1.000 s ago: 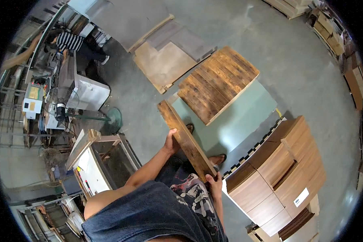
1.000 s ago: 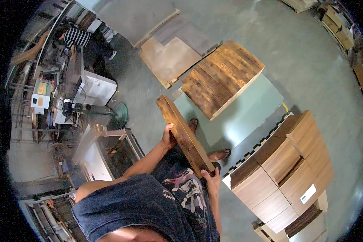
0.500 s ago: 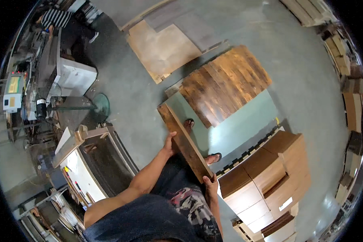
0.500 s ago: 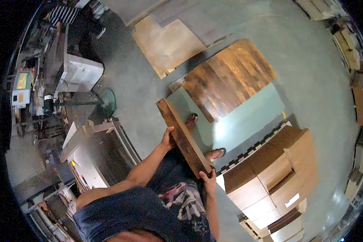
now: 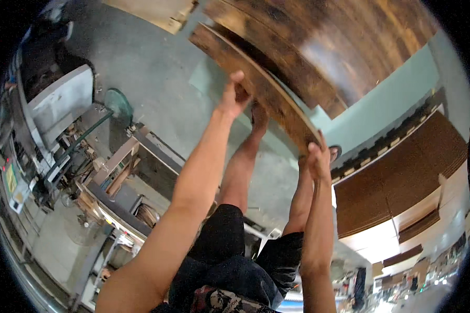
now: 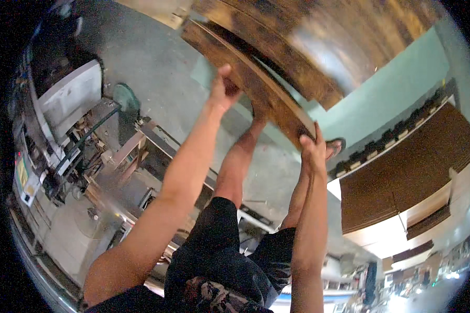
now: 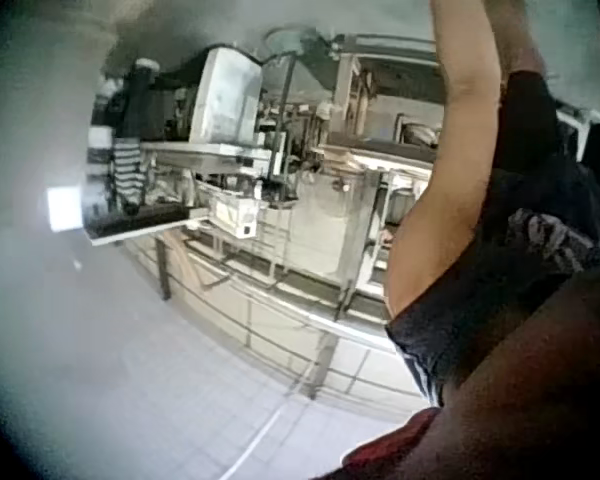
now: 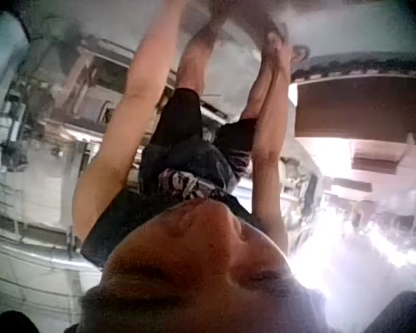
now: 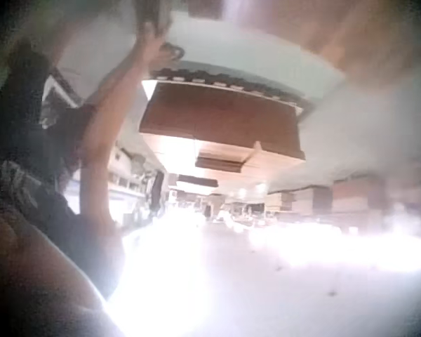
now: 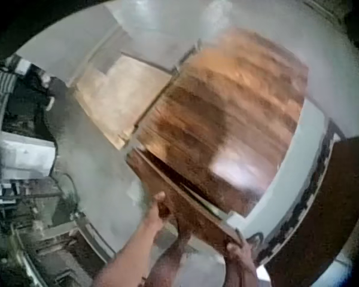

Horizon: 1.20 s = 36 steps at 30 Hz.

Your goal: The person scrapes and trims the edges of wooden pieces using a knife, then handles and arranges several wooden planks on the workbench.

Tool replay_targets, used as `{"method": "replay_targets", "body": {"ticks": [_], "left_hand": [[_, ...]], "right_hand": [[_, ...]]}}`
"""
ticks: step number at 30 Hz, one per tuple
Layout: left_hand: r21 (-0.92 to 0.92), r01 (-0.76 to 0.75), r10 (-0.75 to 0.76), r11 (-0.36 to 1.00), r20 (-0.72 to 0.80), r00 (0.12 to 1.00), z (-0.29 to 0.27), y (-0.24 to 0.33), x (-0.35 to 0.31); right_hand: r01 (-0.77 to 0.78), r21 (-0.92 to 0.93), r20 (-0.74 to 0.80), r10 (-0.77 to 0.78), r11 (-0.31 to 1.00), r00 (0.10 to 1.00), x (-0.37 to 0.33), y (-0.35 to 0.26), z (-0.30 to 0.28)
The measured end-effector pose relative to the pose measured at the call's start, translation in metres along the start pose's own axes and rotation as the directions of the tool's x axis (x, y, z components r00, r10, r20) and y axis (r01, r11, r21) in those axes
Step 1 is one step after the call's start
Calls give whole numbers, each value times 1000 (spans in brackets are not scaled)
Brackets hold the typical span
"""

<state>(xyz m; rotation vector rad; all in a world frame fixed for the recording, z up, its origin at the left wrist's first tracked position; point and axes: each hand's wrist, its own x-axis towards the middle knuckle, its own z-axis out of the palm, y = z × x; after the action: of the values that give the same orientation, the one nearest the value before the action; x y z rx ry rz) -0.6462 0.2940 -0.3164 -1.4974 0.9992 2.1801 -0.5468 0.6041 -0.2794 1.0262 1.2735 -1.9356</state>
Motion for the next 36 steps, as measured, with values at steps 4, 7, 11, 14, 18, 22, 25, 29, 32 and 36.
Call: {"method": "replay_targets", "body": {"ticks": [4,7,11,14,18,22,25,29,32,36], "left_hand": [[-38,21,-18,999,75,997,-8,7,31],[-63,-33,43,997,161,986,-4,6,32],[-70,-53,66,996,212,975,4,9,39],[-56,-66,78,996,248,966,16,22,38],[56,-111,91,992,283,955,28,43,41],[-151,60,-9,987,319,948,24,52,39],[-280,18,63,960,277,959,-13,96,60],[279,-142,186,950,-136,973,-2,182,104],[449,7,28,894,-71,997,-24,224,134],[448,98,-90,889,-38,995,-27,222,138]], "right_hand": [[10,108,29,-13,994,999,39,17,5],[35,163,39,-42,986,998,50,13,-4],[-35,142,70,26,989,997,62,5,-22],[-75,131,-38,81,989,996,66,0,-14],[46,293,-69,-27,955,997,77,-4,6],[-16,655,-72,83,756,994,77,17,-41],[-2,656,-225,197,755,954,67,-19,10],[30,579,-368,228,815,901,86,-34,21],[8,557,-401,261,830,878,101,-22,31],[52,573,-385,212,818,898,99,-9,17]]}}
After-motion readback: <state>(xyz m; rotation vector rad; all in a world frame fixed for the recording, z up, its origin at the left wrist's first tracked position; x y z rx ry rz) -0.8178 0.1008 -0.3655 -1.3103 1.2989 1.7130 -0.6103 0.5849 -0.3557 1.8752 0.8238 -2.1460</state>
